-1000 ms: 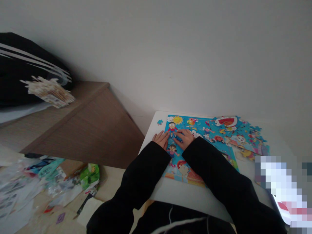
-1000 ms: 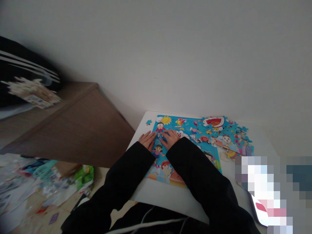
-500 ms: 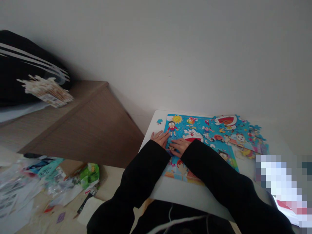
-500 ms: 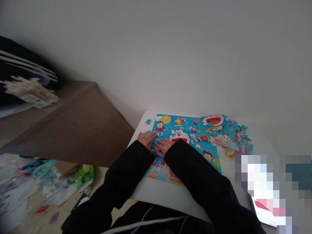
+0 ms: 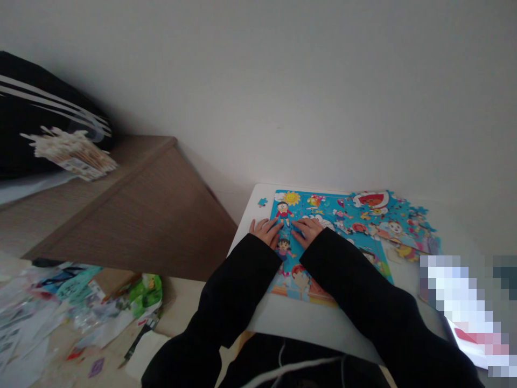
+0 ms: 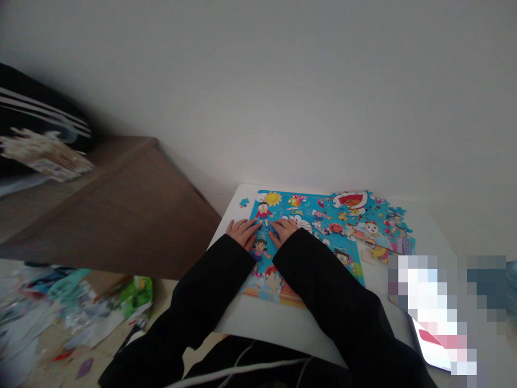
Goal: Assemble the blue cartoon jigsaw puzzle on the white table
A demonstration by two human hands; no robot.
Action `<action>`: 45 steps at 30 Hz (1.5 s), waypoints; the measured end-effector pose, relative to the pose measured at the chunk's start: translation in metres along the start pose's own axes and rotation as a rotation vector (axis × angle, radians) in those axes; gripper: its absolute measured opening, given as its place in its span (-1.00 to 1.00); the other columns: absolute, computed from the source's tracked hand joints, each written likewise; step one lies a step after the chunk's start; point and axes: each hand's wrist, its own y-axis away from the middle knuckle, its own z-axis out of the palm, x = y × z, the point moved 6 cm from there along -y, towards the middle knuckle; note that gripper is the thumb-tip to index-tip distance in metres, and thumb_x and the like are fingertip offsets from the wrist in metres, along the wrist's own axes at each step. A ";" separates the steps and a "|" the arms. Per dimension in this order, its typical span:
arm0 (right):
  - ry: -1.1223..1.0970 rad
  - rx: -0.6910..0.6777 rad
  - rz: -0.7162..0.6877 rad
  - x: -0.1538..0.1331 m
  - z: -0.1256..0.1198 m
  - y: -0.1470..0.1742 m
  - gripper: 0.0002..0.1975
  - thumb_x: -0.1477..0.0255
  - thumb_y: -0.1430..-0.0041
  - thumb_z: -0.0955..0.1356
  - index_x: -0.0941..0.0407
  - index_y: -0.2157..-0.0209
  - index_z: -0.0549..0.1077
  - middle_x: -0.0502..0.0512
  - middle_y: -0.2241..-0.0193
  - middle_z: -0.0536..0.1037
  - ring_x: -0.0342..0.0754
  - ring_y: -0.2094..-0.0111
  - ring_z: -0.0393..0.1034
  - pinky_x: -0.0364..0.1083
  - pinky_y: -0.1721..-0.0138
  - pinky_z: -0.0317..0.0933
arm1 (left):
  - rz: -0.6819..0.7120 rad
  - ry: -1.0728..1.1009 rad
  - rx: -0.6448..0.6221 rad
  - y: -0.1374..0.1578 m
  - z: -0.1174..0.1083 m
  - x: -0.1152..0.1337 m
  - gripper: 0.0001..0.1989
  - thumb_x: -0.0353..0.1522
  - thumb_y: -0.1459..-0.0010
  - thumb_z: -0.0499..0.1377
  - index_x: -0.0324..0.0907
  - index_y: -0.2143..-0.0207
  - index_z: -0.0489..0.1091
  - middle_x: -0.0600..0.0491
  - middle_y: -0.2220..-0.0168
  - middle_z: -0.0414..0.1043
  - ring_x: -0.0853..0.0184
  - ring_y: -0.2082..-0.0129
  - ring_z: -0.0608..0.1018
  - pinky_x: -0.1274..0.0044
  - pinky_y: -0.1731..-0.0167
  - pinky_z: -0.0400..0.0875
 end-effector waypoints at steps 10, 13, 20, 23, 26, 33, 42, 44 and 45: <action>-0.033 0.023 0.038 0.006 0.004 0.001 -0.69 0.24 -0.04 0.30 0.09 0.22 0.50 0.16 0.34 0.45 -0.02 0.34 0.31 -0.02 0.25 0.22 | 0.016 0.028 0.002 0.002 0.000 0.001 -0.64 -0.29 -0.07 0.10 -0.03 0.04 0.32 0.03 -0.03 0.31 0.14 -0.01 0.33 0.16 -0.07 0.01; -0.036 0.034 0.041 0.005 0.001 0.001 -0.70 0.24 -0.03 0.30 0.07 0.23 0.50 0.14 0.34 0.46 -0.04 0.35 0.32 -0.03 0.26 0.23 | 0.008 0.034 0.007 0.004 -0.001 0.002 -0.62 -0.25 -0.06 0.12 -0.03 0.04 0.32 0.03 -0.03 0.30 0.14 -0.01 0.33 0.17 -0.08 -0.02; -0.068 0.100 0.064 -0.001 -0.008 0.000 -0.75 0.33 -0.02 0.29 0.09 0.29 0.51 0.11 0.38 0.47 -0.07 0.36 0.33 -0.08 0.27 0.24 | 0.001 0.043 -0.001 0.006 -0.001 0.002 -0.64 -0.25 -0.05 0.14 -0.03 0.05 0.33 0.03 -0.01 0.32 0.14 -0.02 0.32 0.18 -0.07 0.03; -0.078 0.091 0.081 -0.001 -0.008 0.000 -0.75 0.31 0.01 0.30 0.08 0.30 0.51 0.11 0.37 0.48 -0.06 0.36 0.34 -0.07 0.27 0.24 | 0.002 0.036 0.007 0.007 -0.001 0.002 -0.65 -0.28 -0.07 0.12 -0.03 0.04 0.32 0.03 -0.02 0.32 0.14 -0.02 0.32 0.19 -0.06 0.05; -0.087 0.094 0.080 -0.003 -0.010 0.000 -0.72 0.26 0.04 0.33 0.08 0.29 0.51 0.11 0.37 0.47 -0.06 0.36 0.33 -0.07 0.27 0.24 | 0.001 0.031 0.009 0.007 0.000 0.003 -0.66 -0.30 -0.09 0.10 -0.05 0.03 0.31 0.02 -0.02 0.31 0.14 -0.01 0.33 0.18 -0.04 0.08; -0.062 0.076 0.082 -0.005 -0.011 0.000 -0.63 0.16 0.07 0.35 0.10 0.28 0.51 0.13 0.35 0.46 -0.04 0.35 0.32 -0.05 0.26 0.22 | 0.029 0.059 0.020 0.006 0.006 0.000 -0.66 -0.31 -0.14 0.03 -0.13 0.02 0.31 -0.01 -0.04 0.29 0.14 0.00 0.32 0.22 0.01 0.19; -0.022 0.046 0.037 0.000 -0.005 -0.001 -0.61 0.12 0.02 0.32 0.07 0.23 0.51 0.13 0.34 0.45 -0.06 0.37 0.32 -0.06 0.27 0.23 | 0.015 0.105 -0.013 0.004 0.013 -0.004 -0.60 -0.28 -0.18 -0.04 -0.18 -0.06 0.22 -0.06 -0.10 0.20 0.15 -0.09 0.25 0.25 -0.01 0.20; -0.013 0.054 0.033 0.000 -0.004 0.000 -0.61 0.12 0.01 0.32 0.06 0.22 0.51 0.12 0.34 0.45 -0.06 0.37 0.32 -0.06 0.27 0.22 | 0.010 0.108 -0.022 0.004 0.014 -0.003 -0.60 -0.28 -0.18 -0.04 -0.16 -0.06 0.21 -0.04 -0.10 0.21 0.16 -0.10 0.24 0.25 -0.02 0.20; -0.009 0.060 0.028 0.000 -0.004 0.000 -0.62 0.12 0.00 0.31 0.06 0.22 0.51 0.12 0.34 0.45 -0.06 0.38 0.31 -0.06 0.28 0.22 | 0.014 0.112 -0.018 0.004 0.014 -0.004 -0.60 -0.27 -0.18 -0.04 -0.15 -0.06 0.21 -0.03 -0.09 0.21 0.17 -0.10 0.25 0.26 -0.02 0.20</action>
